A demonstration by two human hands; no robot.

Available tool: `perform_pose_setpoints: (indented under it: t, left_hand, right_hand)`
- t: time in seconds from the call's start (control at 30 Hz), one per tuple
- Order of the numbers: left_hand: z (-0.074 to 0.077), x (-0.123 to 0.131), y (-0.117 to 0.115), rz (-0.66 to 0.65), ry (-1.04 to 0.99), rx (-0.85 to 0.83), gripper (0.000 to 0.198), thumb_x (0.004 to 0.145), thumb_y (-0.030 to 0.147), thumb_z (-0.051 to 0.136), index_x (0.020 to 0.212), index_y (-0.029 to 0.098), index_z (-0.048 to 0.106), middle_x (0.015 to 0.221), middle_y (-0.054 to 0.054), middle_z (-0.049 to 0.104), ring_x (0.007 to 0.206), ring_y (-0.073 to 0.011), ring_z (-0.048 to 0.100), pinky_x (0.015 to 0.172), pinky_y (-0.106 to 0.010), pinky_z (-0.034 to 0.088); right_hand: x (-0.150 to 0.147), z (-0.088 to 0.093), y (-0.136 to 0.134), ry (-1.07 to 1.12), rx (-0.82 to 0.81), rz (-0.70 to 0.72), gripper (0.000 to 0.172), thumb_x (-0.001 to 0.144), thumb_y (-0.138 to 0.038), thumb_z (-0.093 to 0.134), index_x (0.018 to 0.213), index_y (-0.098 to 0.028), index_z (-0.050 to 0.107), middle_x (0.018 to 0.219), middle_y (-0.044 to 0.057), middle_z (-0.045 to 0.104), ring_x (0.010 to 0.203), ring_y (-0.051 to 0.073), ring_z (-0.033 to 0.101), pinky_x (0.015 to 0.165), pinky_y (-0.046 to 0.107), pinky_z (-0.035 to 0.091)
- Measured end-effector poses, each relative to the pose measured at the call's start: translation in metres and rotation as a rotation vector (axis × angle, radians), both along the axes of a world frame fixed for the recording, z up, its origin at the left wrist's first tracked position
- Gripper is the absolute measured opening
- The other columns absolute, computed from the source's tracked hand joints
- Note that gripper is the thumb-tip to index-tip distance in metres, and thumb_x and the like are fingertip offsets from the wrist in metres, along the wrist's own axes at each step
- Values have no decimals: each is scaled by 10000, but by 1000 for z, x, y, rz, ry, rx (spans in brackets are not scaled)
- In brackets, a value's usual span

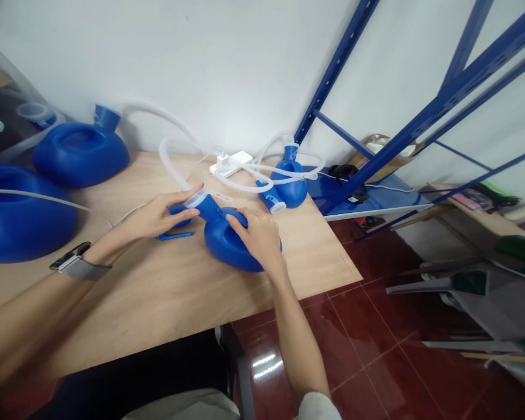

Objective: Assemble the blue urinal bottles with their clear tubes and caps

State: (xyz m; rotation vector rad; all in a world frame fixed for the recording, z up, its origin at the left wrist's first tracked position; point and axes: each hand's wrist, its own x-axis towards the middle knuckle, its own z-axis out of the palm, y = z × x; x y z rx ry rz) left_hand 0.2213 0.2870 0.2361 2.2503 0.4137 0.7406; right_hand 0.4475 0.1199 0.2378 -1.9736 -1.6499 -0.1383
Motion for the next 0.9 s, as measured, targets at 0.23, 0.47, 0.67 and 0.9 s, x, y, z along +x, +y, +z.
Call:
perform_pose_setpoints:
  t: [0.23,0.47,0.67,0.9]
  left_hand:
    - [-14,6,-14,111,-44,179,735,1017,620,585,1621,202,563,1617,-145,543,1280,-317,696,1256,-509,430]
    - [-31,14,-17,178,-179,208,684,1036,614,609,1580,199,609,1610,-142,541,1370,-312,654,1271,-486,423]
    - [-39,18,-20,209,-241,188,670,1054,592,597,1582,179,601,1609,-148,519,1490,-314,548,1270,-464,440]
    - [-39,19,-28,242,-240,237,575,1088,447,567,1607,199,572,1612,-129,535,1492,-312,552,1287,-493,422]
  right_hand:
    - [0,1,-1,4,-29,-2,506,1088,-635,524,1200,-216,784,1169,68,799,1076,323,758,879,431,521]
    - [1,-1,0,7,-16,5,516,1079,-647,534,1205,-220,794,1186,75,798,1084,333,762,884,443,535]
    - [1,1,0,2,-29,13,531,1085,-654,516,1219,-218,788,1193,82,796,1085,325,760,894,439,538]
    - [0,2,0,-6,-60,14,501,1088,-620,541,1238,-205,779,1186,77,795,1098,326,756,897,437,531]
